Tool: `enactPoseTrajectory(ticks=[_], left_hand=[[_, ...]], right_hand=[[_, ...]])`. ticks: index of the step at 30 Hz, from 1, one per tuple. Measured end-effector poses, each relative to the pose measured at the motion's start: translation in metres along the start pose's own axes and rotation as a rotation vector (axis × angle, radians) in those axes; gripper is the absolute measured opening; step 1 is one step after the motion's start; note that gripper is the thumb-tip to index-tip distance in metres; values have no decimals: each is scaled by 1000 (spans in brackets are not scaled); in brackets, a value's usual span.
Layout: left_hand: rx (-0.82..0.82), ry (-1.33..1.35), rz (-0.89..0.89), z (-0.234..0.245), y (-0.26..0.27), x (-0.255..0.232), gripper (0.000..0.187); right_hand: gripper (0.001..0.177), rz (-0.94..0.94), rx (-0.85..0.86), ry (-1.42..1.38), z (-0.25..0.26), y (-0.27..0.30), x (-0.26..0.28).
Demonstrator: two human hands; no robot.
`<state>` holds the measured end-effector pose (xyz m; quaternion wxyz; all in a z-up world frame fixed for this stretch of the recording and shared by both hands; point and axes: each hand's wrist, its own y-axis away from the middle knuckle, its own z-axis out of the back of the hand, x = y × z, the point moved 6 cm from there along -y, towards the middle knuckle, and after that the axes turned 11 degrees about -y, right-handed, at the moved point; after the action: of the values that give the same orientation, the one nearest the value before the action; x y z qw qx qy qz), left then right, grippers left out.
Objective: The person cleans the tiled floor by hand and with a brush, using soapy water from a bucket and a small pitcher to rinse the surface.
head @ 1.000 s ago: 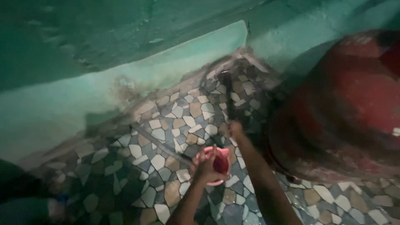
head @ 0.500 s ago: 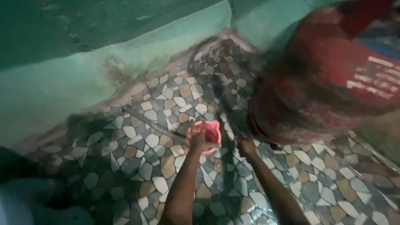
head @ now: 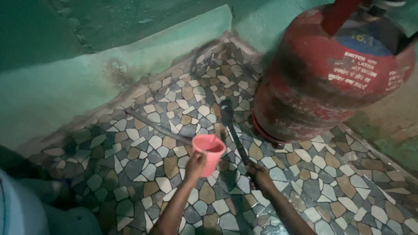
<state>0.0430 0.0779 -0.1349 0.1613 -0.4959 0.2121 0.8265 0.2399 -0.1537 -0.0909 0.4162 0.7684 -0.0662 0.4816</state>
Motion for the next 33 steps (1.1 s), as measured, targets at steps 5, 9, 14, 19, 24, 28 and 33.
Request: enactPoseTrajectory(ticks=[5,9,14,19,24,28,33], left_hand=[[-182,-220,-118,26,-89,-35,41],[-302,-515,-118,27,-183,-103,37],[-302,-669,-19,32,-231,-155,33],[-358,-362,-93,56,-183,-123,46],[-181,173,73,41,-125,3,60],[-45,393,177,17,-77,71,49],[-125,163,-158,17,-68,63,42]], right_hand=[[42,-34,-19,198,24,19,12],[58,-82,10,139,14,26,13],[50,5,77,155,-11,23,20],[46,-3,64,315,-23,-1,1],[36,103,-16,-1,4,-62,40],[17,151,-44,-200,-20,-93,44],[26,72,-47,286,-6,-121,56]])
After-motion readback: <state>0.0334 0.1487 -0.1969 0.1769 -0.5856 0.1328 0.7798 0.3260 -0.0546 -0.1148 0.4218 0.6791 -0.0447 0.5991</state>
